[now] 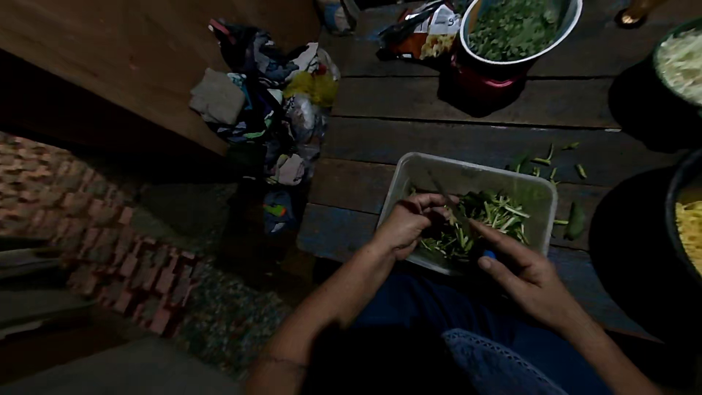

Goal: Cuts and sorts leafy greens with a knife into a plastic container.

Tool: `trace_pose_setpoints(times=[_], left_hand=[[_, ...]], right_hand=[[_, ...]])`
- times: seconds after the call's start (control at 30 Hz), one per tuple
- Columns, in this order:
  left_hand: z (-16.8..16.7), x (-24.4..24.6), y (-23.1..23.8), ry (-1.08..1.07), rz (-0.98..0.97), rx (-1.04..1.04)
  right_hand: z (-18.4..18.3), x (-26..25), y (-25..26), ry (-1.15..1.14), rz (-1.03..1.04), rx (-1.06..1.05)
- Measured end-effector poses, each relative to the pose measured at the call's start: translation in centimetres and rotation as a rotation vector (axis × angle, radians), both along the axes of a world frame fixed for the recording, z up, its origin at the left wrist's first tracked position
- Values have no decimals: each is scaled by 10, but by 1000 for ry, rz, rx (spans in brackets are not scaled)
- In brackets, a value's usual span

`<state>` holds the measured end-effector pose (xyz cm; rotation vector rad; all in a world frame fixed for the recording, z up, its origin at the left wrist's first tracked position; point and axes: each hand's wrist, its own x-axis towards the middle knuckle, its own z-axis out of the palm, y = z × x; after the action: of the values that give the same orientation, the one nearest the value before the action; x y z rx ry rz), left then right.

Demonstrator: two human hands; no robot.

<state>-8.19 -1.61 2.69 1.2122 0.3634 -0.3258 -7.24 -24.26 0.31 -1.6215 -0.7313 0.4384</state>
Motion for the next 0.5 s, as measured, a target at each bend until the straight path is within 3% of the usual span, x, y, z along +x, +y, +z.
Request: trace_pose_setpoints(times=[0.13,0.5], left_hand=[[-12,-6,-6,-1,125,-188],[-10,-10,-14,37,201,-267]], right_hand=[[-3,-2,11,-22,83,-3],[-6,-3,8,-5,66,-8]])
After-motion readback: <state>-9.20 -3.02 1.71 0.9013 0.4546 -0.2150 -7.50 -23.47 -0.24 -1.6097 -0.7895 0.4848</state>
